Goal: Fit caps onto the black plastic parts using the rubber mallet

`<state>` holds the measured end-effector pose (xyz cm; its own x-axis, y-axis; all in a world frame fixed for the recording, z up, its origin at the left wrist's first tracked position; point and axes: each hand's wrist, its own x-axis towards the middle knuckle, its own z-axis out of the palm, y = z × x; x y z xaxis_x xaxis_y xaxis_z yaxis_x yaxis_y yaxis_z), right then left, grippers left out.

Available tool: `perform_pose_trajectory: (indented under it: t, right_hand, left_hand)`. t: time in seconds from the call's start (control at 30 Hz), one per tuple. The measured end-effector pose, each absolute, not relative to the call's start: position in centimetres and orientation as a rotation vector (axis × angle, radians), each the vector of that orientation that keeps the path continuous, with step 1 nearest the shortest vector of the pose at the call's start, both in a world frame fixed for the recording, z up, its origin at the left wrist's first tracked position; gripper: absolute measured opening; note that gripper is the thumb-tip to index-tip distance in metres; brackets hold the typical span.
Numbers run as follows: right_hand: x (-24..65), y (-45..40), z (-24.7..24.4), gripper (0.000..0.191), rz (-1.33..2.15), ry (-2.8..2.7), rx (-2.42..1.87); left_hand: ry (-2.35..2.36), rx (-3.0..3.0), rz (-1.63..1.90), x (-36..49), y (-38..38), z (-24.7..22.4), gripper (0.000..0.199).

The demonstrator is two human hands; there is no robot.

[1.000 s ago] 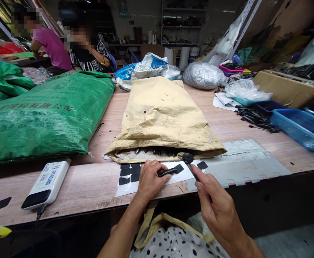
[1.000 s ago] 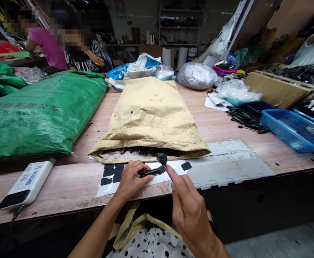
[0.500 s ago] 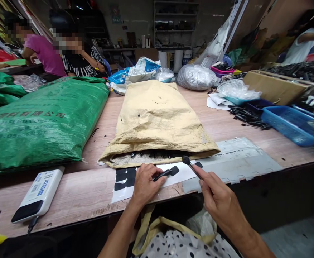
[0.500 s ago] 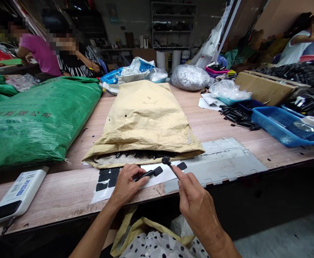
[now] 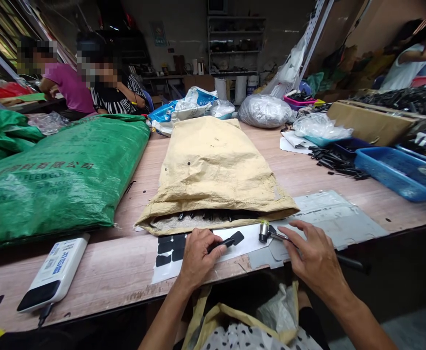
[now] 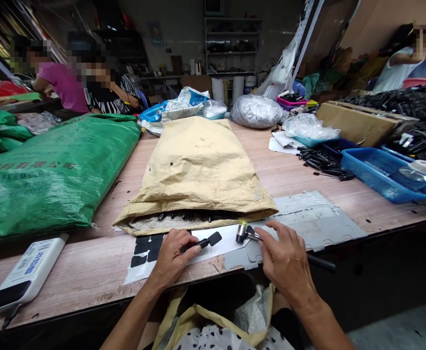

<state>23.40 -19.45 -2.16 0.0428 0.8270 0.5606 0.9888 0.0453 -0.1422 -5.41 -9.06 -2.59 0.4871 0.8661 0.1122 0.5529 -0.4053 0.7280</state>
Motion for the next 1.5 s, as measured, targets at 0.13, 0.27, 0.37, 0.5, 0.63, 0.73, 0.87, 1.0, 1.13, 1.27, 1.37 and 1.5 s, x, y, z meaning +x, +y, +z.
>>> perform_pose_trajectory:
  t: [0.13,0.27,0.37,0.5,0.63,0.73,0.87,1.0,1.13,1.27,1.37,1.5]
  right_hand:
    - [19.4,-17.8,-0.4,0.037,0.084,-1.937,-1.527]
    - [16.7,-16.1,0.0,0.034,0.393,-2.076,-1.442]
    - [16.2,-15.4,0.0,0.022,0.511,-2.045,-1.435]
    - [15.9,-15.3,-0.2,0.013,0.598,-1.982,-1.424]
    - [15.1,-15.6,-0.9,0.004,0.544,-1.948,-1.401]
    - [14.7,-15.7,-1.4,0.007,0.493,-1.938,-1.388]
    - [14.9,-15.7,-1.6,0.008,0.502,-1.951,-1.374]
    - [15.3,-15.8,-1.6,0.017,0.46,-1.974,-1.379]
    - [15.4,-15.8,-1.9,0.02,0.428,-1.969,-1.369]
    - [15.3,-15.8,-2.0,0.016,0.414,-1.927,-1.379]
    - [15.3,-15.9,-1.9,0.012,0.409,-1.92,-1.396]
    - [15.7,-16.1,-1.5,0.018,0.33,-1.923,-1.402]
  left_hand:
    - [1.102,2.155,0.662,-5.6,-9.2,-2.5,0.017]
    - [0.953,2.202,0.716,-5.8,-9.5,-2.4,0.017]
    - [0.876,2.207,0.712,-5.7,-9.7,-2.6,0.015]
    - [0.817,2.198,0.755,-5.6,-9.7,-3.1,0.015]
    - [0.771,2.236,0.79,-5.6,-9.7,-3.3,0.017]
    - [0.801,2.264,0.773,-5.5,-9.8,-3.2,0.017]
    - [0.899,2.257,0.747,-5.5,-10.1,-3.0,0.014]
    - [0.931,2.244,0.722,-5.4,-10.2,-2.7,0.014]
    - [0.914,2.213,0.732,-5.4,-10.2,-2.2,0.014]
    - [0.905,2.165,0.763,-5.5,-10.3,-1.9,0.013]
    - [0.915,2.105,0.789,-5.5,-10.3,-1.8,0.014]
    - [0.915,2.068,0.777,-5.6,-10.1,-1.9,0.015]
